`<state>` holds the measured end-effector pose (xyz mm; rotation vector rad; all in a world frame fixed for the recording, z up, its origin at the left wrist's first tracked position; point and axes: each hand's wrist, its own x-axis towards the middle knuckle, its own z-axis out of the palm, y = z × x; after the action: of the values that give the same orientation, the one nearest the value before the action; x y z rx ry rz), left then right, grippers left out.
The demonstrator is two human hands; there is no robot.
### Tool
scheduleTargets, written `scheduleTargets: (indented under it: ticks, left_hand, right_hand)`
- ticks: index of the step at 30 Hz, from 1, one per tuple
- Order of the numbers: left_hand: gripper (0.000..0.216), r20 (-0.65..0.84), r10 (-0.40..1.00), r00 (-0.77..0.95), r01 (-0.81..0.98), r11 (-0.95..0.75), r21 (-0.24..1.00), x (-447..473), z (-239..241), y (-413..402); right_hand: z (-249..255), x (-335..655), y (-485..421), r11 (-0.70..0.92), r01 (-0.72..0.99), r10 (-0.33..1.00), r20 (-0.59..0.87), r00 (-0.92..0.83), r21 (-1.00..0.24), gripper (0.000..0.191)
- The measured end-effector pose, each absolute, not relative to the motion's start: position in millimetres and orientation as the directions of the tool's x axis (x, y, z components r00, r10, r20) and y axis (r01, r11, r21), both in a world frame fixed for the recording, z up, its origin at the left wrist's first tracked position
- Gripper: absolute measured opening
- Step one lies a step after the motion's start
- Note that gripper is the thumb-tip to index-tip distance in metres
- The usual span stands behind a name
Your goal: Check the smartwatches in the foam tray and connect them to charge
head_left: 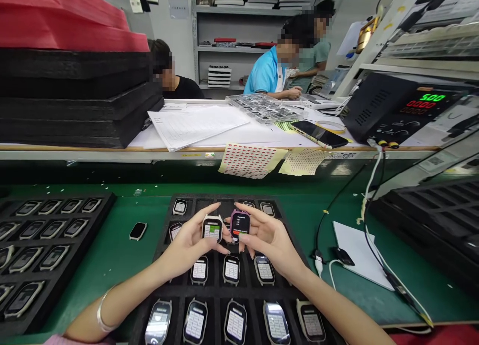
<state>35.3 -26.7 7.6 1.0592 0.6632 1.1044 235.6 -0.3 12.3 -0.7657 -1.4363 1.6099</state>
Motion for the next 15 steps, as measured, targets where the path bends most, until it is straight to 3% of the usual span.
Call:
scheduleTargets:
  ticks: [5, 9, 15]
  left_hand:
    - [0.069, 0.054, 0.936, 0.347, -0.387, 0.090, 0.918, 36.5, 6.2, -26.2]
    - [0.069, 0.074, 0.934, 0.351, -0.370, 0.065, 0.927, 37.3, 5.2, -26.6]
    - [0.059, 0.102, 0.941, 0.324, -0.333, 0.012, 0.943, 36.6, 7.7, -28.8]
  right_hand:
    - [10.9, 237.2, 0.0, -0.005, -0.182, 0.874, 0.084, -0.478, -0.983, 0.055]
    - [8.5, 239.6, 1.5, -0.008, -0.225, 0.877, 0.101, -0.470, -0.974, 0.044]
    - [7.1, 237.0, -0.3, 0.044, -0.116, 0.915, 0.086, -0.395, -0.992, 0.032]
